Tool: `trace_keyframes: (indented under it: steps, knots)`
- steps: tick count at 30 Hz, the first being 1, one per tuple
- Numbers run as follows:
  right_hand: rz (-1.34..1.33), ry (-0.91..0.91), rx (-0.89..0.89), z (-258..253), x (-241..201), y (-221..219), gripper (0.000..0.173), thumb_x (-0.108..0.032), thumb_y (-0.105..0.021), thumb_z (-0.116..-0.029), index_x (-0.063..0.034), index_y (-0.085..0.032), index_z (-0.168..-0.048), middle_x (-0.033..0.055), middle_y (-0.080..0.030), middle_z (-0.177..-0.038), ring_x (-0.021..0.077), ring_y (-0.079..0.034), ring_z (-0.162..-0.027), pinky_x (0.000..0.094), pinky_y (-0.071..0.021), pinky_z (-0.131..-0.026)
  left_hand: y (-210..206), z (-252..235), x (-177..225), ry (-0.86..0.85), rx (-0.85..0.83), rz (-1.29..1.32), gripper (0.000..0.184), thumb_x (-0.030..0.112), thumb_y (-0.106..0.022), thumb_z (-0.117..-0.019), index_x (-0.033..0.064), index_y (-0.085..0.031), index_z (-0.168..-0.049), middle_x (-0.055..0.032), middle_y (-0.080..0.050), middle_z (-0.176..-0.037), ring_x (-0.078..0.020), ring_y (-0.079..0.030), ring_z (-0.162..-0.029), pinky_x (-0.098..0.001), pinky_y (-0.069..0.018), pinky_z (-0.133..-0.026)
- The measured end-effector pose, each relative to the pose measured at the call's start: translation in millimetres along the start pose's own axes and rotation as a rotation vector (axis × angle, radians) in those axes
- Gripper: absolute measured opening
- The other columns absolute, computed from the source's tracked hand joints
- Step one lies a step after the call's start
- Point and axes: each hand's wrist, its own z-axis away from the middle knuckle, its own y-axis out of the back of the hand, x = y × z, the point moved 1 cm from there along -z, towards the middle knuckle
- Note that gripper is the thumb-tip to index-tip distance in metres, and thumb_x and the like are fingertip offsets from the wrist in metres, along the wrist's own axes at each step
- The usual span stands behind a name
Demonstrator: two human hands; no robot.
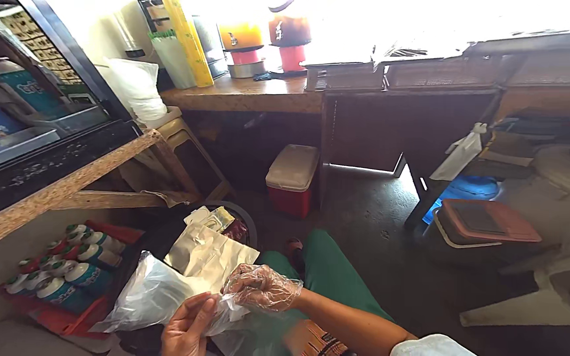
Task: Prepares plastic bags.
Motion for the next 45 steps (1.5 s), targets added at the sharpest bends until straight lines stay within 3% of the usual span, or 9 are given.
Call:
trace_keyframes:
  steps: [6, 11, 15, 21, 25, 31, 36, 42, 45]
  knots:
    - [-0.056, -0.182, 0.079, -8.7, -21.5, 4.9, 0.039, -0.007, -0.058, -0.0930, 0.0201, -0.059, -0.121, 0.0269, -0.066, -0.111, 0.0195, -0.065, -0.097, 0.0286, -0.0520, -0.089, -9.4, 0.8, 7.0, -0.280, 0.060, -0.216, 0.025, -0.013, -0.064, -0.0868, 0.0071, -0.066, -0.101, 0.0122, -0.078, -0.089, 0.0005, -0.073, -0.084, -0.0208, -0.0617, -0.080]
    - [0.254, -0.152, 0.036, -22.5, -48.9, -0.2, 0.045, -0.006, -0.076, -0.0847, 0.0149, -0.064, -0.123, 0.0274, -0.070, -0.113, 0.0333, -0.069, -0.106, 0.0435, -0.0522, -0.099, -21.8, 5.9, 8.2, -0.534, 0.023, -0.458, 0.015, -0.007, -0.070, -0.0851, -0.0130, -0.067, -0.098, 0.0046, -0.076, -0.090, 0.0072, -0.070, -0.087, -0.0152, -0.0580, -0.083]
    - [0.357, -0.122, 0.031, -14.3, -40.0, 3.6, 0.016, 0.005, -0.067, -0.0863, 0.0089, -0.074, -0.101, 0.0213, -0.074, -0.091, 0.0291, -0.072, -0.085, 0.0424, -0.0559, -0.082, -19.2, 6.4, 14.1, -0.522, 0.034, -0.441, 0.012, -0.006, -0.074, -0.0830, -0.0030, -0.070, -0.094, 0.0113, -0.076, -0.086, 0.0071, -0.070, -0.082, -0.0152, -0.0588, -0.079]
    - [0.221, -0.108, -0.003, -7.3, -34.8, 5.5, 0.013, -0.001, -0.071, -0.0877, 0.0123, -0.071, -0.088, 0.0187, -0.069, -0.079, 0.0196, -0.066, -0.073, 0.0322, -0.0517, -0.071, -10.7, 5.2, 9.3, -0.405, 0.020, -0.290, 0.023, -0.008, -0.071, -0.0833, 0.0130, -0.072, -0.093, 0.0196, -0.073, -0.084, 0.0063, -0.069, -0.077, -0.0158, -0.0592, -0.074]
    - [0.141, -0.107, 0.023, -10.9, -45.3, 0.4, 0.024, 0.001, -0.070, -0.0885, 0.0146, -0.070, -0.108, 0.0228, -0.072, -0.093, 0.0216, -0.069, -0.085, 0.0326, -0.0545, -0.082, -12.6, 5.4, 4.1, -0.403, 0.004, -0.240, 0.021, 0.002, -0.066, -0.0933, 0.0212, -0.075, -0.093, 0.0218, -0.073, -0.088, 0.0083, -0.067, -0.081, -0.0134, -0.0570, -0.076]
    - [0.148, -0.100, -0.030, -6.3, -33.1, -6.4, 0.013, 0.003, -0.064, -0.0901, 0.0136, -0.070, -0.093, 0.0201, -0.070, -0.082, 0.0193, -0.067, -0.076, 0.0317, -0.0527, -0.073, -23.2, 6.4, 0.1, -0.375, 0.088, -0.090, 0.034, 0.007, -0.052, -0.1024, 0.0285, -0.071, -0.084, 0.0227, -0.069, -0.076, 0.0102, -0.063, -0.069, -0.0097, -0.0525, -0.066]
    - [0.028, -0.111, -0.011, -11.5, -38.8, -14.9, 0.042, 0.003, -0.072, -0.0847, 0.0189, -0.061, -0.122, 0.0250, -0.071, -0.098, 0.0246, -0.069, -0.089, 0.0346, -0.0547, -0.089, -25.6, 7.5, -4.8, -0.352, 0.062, -0.125, 0.037, 0.019, -0.048, -0.1061, 0.0333, -0.069, -0.079, 0.0265, -0.063, -0.070, 0.0120, -0.058, -0.065, -0.0095, -0.0494, -0.065]
    - [0.205, -0.125, 0.026, -9.5, -32.0, -23.2, 0.012, 0.004, -0.067, -0.0863, 0.0112, -0.073, -0.092, 0.0211, -0.070, -0.083, 0.0257, -0.068, -0.078, 0.0370, -0.0537, -0.075, -22.4, 9.0, -8.3, -0.328, 0.115, -0.151, 0.048, 0.021, -0.030, -0.1098, 0.0304, -0.057, -0.072, 0.0255, -0.056, -0.064, 0.0112, -0.053, -0.060, -0.0102, -0.0451, -0.061]
    - [0.206, -0.137, -0.038, -9.8, -31.2, -20.5, 0.013, 0.003, -0.062, -0.0915, 0.0128, -0.070, -0.095, 0.0232, -0.068, -0.089, 0.0282, -0.067, -0.085, 0.0387, -0.0528, -0.081, -14.2, 8.2, -11.4, -0.346, 0.119, -0.150, 0.045, 0.024, -0.035, -0.1096, 0.0326, -0.057, -0.071, 0.0267, -0.054, -0.063, 0.0125, -0.052, -0.060, -0.0088, -0.0434, -0.060]
